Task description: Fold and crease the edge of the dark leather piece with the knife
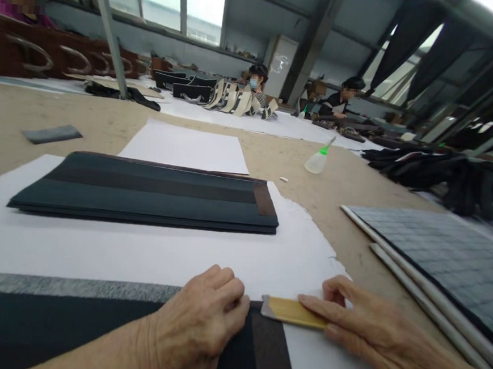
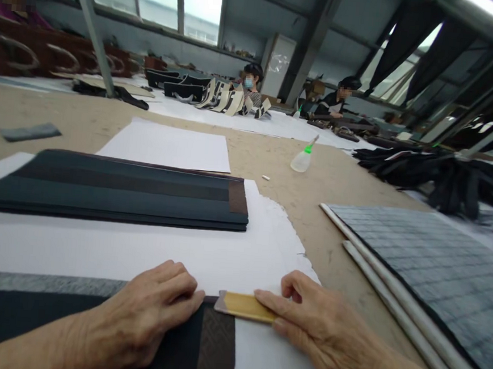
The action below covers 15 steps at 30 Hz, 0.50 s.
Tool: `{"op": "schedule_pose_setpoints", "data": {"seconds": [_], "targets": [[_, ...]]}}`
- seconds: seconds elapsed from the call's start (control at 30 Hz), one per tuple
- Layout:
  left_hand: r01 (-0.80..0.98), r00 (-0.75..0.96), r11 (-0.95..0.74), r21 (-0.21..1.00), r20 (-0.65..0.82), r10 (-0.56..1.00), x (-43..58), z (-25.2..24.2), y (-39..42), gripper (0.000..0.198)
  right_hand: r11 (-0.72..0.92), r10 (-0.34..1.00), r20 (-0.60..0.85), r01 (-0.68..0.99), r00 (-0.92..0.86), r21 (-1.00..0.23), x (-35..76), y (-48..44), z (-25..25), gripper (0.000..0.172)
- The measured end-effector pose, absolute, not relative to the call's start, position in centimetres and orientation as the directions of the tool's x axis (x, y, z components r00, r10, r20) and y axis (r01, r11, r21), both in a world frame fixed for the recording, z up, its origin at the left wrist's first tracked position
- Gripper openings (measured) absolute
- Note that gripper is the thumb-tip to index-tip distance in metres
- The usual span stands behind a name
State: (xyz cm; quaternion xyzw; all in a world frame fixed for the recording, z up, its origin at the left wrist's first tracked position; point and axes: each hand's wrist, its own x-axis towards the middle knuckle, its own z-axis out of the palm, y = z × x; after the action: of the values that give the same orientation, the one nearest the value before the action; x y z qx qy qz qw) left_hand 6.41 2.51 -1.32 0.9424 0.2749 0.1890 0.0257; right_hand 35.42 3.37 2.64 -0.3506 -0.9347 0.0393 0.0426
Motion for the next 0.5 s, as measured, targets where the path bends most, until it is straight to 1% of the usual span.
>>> {"op": "schedule_pose_setpoints", "data": {"seconds": [0.07, 0.17, 0.27, 0.33, 0.43, 0.5], "targets": [[0.497, 0.767, -0.856, 0.142, 0.39, 0.51, 6.4, -1.4, 2.5, 0.039, 0.77, 0.632, 0.03, 0.623, -0.775, -0.135, 35.2, 3.8, 2.5, 0.041], [0.479, 0.765, -0.867, 0.134, 0.421, 0.488, 6.3, -1.4, 2.6, 0.038, 0.791, 0.6, -0.009, 0.595, -0.8, -0.142, 34.3, 4.6, 2.3, 0.038], [0.472, 0.776, -0.869, 0.15, 0.396, 0.49, 6.3, -1.1, 2.6, 0.035, 0.808, 0.572, -0.05, 0.573, -0.819, -0.14, 33.2, 5.2, 2.3, 0.036], [0.463, 0.784, -0.874, 0.149, 0.391, 0.482, 6.1, -0.8, 2.6, 0.039, 0.819, 0.554, -0.057, 0.556, -0.83, -0.143, 32.7, 5.5, 2.4, 0.035], [0.45, 0.815, -0.883, 0.136, 0.341, 0.468, 5.3, -0.4, 2.6, 0.044, 0.825, 0.547, -0.056, 0.549, -0.835, -0.135, 32.5, 5.7, 2.3, 0.034], [0.435, 0.822, -0.882, 0.181, 0.321, 0.471, 4.5, -0.3, 2.7, 0.043, 0.822, 0.551, -0.066, 0.555, -0.832, -0.128, 32.6, 5.8, 2.2, 0.034]]}}
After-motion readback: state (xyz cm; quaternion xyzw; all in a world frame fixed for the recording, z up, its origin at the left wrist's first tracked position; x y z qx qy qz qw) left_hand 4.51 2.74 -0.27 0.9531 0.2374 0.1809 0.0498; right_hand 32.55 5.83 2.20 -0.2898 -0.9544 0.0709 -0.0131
